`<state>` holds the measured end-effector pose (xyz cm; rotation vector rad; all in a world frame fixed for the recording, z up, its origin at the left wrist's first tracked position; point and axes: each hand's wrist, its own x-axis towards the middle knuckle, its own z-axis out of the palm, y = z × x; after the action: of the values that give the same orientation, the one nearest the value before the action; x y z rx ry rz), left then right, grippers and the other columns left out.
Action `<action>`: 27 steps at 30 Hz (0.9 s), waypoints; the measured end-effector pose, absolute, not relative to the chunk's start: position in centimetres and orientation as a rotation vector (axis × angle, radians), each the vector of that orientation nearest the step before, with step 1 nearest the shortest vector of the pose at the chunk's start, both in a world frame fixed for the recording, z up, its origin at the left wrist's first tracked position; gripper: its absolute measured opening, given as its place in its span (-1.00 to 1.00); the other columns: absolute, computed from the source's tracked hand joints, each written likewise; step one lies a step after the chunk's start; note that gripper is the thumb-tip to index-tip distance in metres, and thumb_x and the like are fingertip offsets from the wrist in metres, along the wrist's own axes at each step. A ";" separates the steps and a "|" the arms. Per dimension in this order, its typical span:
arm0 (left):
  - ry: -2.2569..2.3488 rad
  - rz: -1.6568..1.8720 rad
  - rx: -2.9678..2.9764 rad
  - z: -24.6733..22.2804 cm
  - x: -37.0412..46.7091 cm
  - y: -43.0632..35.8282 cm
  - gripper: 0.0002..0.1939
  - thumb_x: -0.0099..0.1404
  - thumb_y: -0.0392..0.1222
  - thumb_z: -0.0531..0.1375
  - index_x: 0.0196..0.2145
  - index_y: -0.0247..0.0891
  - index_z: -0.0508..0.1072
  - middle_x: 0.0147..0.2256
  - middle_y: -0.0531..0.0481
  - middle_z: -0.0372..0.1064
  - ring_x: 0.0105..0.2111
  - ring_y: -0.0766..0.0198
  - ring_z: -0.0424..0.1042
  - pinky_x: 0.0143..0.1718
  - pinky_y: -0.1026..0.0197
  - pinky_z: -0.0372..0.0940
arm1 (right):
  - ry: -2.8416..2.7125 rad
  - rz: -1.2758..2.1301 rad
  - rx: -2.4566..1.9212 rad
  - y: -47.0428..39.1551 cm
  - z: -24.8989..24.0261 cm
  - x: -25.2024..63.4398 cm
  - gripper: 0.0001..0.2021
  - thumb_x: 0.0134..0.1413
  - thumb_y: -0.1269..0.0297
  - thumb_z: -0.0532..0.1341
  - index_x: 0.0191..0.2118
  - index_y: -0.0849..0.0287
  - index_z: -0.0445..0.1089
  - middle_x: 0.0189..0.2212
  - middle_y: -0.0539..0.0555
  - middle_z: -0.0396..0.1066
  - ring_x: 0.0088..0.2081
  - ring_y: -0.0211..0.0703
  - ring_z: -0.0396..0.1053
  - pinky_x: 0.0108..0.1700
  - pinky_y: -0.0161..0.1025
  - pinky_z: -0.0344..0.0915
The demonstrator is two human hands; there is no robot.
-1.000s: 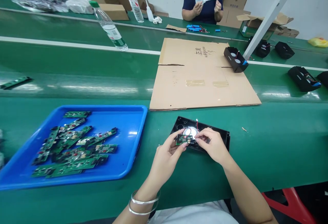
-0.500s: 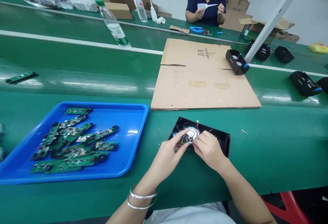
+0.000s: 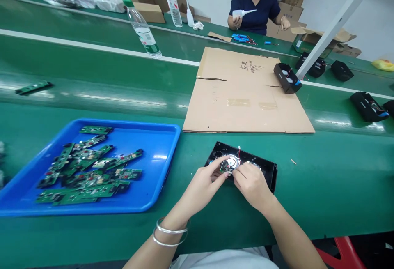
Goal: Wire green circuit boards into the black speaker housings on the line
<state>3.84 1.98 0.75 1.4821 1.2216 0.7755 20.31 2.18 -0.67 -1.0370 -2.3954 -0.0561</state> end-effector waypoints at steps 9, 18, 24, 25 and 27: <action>1.123 0.819 1.615 1.2 3.5 2.3 -0.68 0.25 -0.22 0.03 -0.06 -0.18 0.39 -0.17 -0.03 0.49 -0.24 0.20 0.49 -0.21 0.20 0.41 | -2.105 0.552 -1.178 2.2 -1.1 21.0 -0.82 0.25 0.30 0.02 -0.21 0.18 0.35 -0.46 0.05 0.36 -0.42 -0.19 0.32 -0.39 -0.26 0.29; 1.098 0.859 1.626 0.9 3.4 2.5 -0.71 0.24 -0.21 0.03 -0.11 -0.19 0.42 -0.18 -0.03 0.49 -0.31 0.23 0.50 -0.32 0.25 0.44 | -2.146 0.513 -1.207 2.8 -1.0 20.4 -0.79 0.24 0.35 -0.01 -0.28 0.21 0.36 -0.45 0.08 0.31 -0.40 -0.16 0.28 -0.40 -0.25 0.28; 1.239 0.879 1.428 1.4 3.1 2.1 -0.73 0.18 -0.14 0.12 -0.15 -0.17 0.38 -0.34 0.01 0.52 -0.33 0.16 0.53 -0.31 0.17 0.46 | -2.015 0.620 -1.509 3.6 -0.9 20.5 -0.78 0.07 0.22 0.20 -0.15 0.14 0.38 -0.22 0.13 0.33 -0.34 -0.12 0.39 -0.34 -0.22 0.34; 1.248 0.893 1.387 1.4 3.1 2.0 -0.74 0.16 -0.12 0.14 -0.17 -0.17 0.38 -0.34 0.01 0.52 -0.33 0.15 0.53 -0.30 0.16 0.47 | -1.973 0.656 -1.522 3.8 -1.0 20.4 -0.80 0.07 0.23 0.20 -0.17 0.13 0.38 -0.21 0.13 0.35 -0.30 -0.08 0.40 -0.31 -0.20 0.34; 1.266 0.913 1.337 1.3 3.1 1.7 -0.75 0.14 -0.11 0.16 -0.20 -0.17 0.38 -0.35 0.01 0.53 -0.32 0.13 0.53 -0.29 0.13 0.47 | -1.886 0.739 -1.503 4.0 -1.2 20.3 -0.88 0.10 0.29 0.14 -0.26 0.15 0.39 -0.25 0.13 0.40 -0.26 -0.06 0.41 -0.27 -0.18 0.34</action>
<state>3.12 1.74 1.27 1.3372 1.2660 0.9131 20.32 3.99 -1.17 -1.5035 -1.8856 0.7394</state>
